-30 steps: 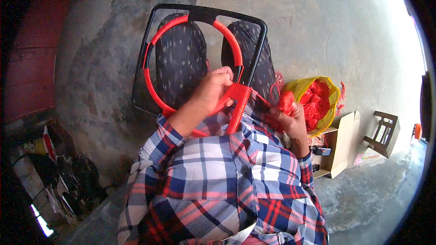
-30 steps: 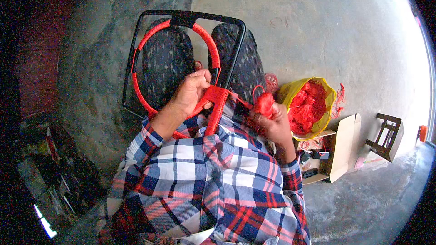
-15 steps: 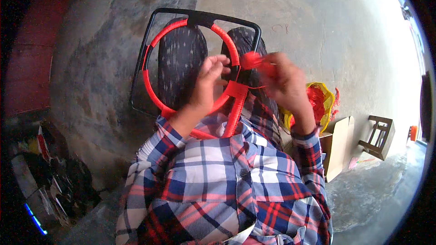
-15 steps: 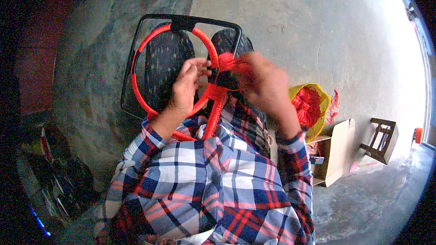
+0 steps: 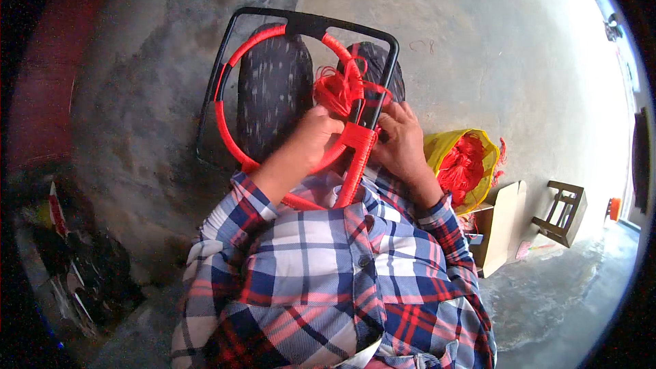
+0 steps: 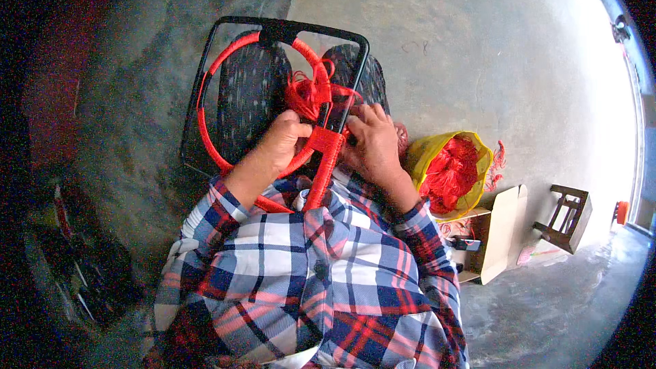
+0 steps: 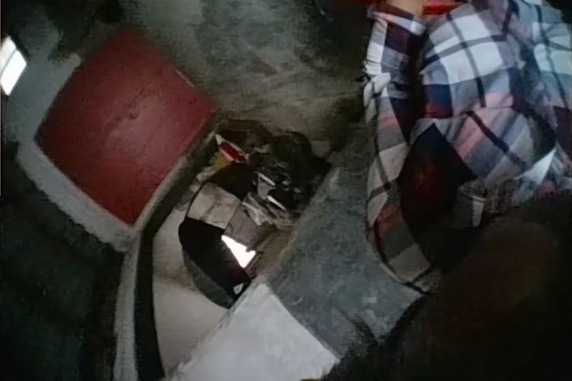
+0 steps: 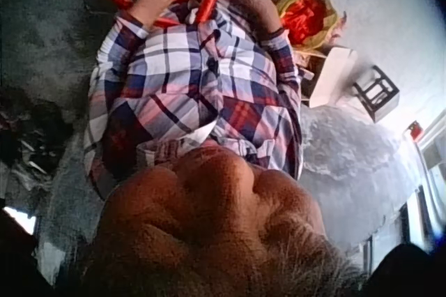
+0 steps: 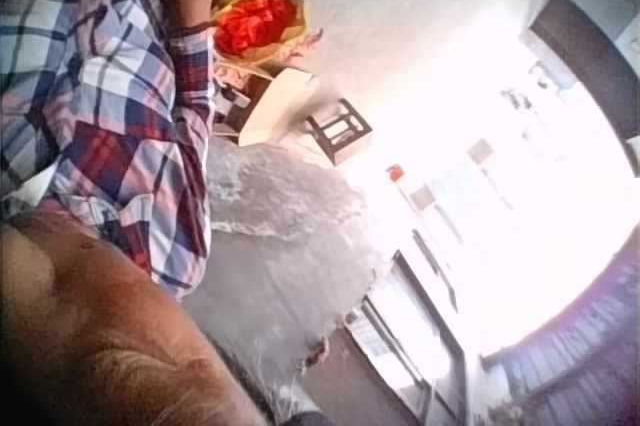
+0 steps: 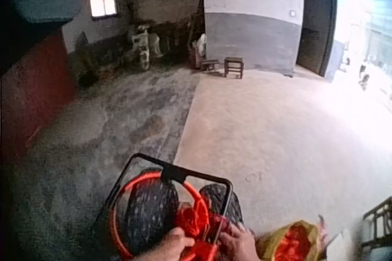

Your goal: Wrapping a circular plastic frame with red mesh material for furniture manufacturing.

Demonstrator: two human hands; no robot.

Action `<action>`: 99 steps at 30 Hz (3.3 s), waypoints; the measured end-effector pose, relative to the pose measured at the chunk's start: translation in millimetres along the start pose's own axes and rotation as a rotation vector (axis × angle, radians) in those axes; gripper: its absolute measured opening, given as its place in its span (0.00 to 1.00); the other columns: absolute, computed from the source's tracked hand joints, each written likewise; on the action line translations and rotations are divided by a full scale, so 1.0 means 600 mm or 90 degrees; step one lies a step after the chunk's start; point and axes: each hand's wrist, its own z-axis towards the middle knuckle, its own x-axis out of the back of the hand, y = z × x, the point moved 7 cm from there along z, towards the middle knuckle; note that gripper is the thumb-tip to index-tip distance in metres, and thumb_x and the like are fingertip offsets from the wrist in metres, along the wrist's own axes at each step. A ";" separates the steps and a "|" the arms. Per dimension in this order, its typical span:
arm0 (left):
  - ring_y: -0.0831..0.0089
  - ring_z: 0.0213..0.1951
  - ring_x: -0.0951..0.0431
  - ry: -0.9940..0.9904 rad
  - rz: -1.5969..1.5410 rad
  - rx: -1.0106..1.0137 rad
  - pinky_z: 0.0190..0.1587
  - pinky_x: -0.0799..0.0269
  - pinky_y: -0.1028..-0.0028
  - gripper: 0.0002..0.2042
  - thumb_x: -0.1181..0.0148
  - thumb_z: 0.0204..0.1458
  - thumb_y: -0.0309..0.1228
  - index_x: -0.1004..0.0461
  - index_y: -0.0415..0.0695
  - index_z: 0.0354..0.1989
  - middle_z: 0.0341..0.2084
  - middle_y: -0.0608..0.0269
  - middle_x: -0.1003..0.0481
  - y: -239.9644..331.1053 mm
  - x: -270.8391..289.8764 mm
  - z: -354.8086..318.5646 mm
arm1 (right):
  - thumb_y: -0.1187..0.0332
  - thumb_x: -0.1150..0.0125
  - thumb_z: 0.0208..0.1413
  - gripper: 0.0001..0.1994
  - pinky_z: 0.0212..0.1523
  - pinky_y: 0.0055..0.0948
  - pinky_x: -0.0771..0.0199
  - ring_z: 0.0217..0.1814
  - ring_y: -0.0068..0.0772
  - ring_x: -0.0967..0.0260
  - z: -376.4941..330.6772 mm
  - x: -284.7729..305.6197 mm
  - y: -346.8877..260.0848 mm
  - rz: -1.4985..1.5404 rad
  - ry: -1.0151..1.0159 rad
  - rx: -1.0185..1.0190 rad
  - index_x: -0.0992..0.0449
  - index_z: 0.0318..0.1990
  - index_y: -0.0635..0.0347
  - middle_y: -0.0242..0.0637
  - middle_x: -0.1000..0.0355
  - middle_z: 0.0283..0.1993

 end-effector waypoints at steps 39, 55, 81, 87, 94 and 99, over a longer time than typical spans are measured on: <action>0.70 0.36 0.22 -0.014 -0.047 0.048 0.42 0.26 0.71 0.08 0.46 0.54 0.27 0.30 0.39 0.41 0.32 0.60 0.24 -0.016 0.020 -0.004 | 0.69 0.44 0.52 0.08 0.36 0.25 0.31 0.26 0.25 0.36 -0.227 0.243 0.304 0.696 0.465 -0.475 0.31 0.39 0.58 0.31 0.32 0.29; 0.70 0.47 0.29 -0.062 -0.056 0.041 0.55 0.38 0.69 0.17 0.56 0.58 0.39 0.30 0.40 0.45 0.43 0.59 0.26 -0.008 -0.016 -0.001 | 0.75 0.37 0.45 0.26 0.47 0.31 0.31 0.48 0.33 0.31 -0.037 0.001 -0.010 0.462 -0.229 -0.202 0.33 0.55 0.62 0.39 0.28 0.46; 0.87 0.16 0.43 0.144 0.120 -0.081 0.16 0.49 0.84 0.13 0.51 0.57 0.33 0.35 0.44 0.49 0.21 0.71 0.35 0.026 0.018 -0.019 | 0.69 0.43 0.46 0.08 0.36 0.28 0.29 0.34 0.28 0.29 -0.096 0.125 0.143 0.402 -0.051 -0.334 0.24 0.32 0.64 0.33 0.26 0.32; 0.80 0.22 0.30 0.055 0.064 -0.028 0.24 0.34 0.81 0.17 0.57 0.59 0.37 0.36 0.43 0.53 0.25 0.66 0.29 0.013 -0.009 -0.004 | 0.58 0.46 0.56 0.15 0.44 0.39 0.29 0.41 0.39 0.31 -0.237 0.255 0.317 1.088 0.430 -0.227 0.30 0.47 0.54 0.38 0.29 0.43; 0.67 0.37 0.24 -0.006 0.041 0.019 0.43 0.27 0.68 0.19 0.56 0.57 0.32 0.41 0.43 0.58 0.36 0.57 0.26 -0.001 -0.006 0.000 | 0.66 0.47 0.55 0.09 0.20 0.13 0.44 0.20 0.12 0.46 -0.158 0.126 0.207 0.785 0.402 -0.495 0.31 0.40 0.59 0.20 0.44 0.19; 0.62 0.40 0.23 -0.018 0.013 -0.032 0.46 0.27 0.66 0.24 0.53 0.49 0.25 0.44 0.43 0.58 0.41 0.54 0.27 0.007 -0.042 -0.006 | 0.69 0.36 0.50 0.11 0.26 0.18 0.39 0.26 0.14 0.37 -0.084 -0.017 0.077 0.710 -0.101 -0.380 0.26 0.41 0.57 0.20 0.32 0.26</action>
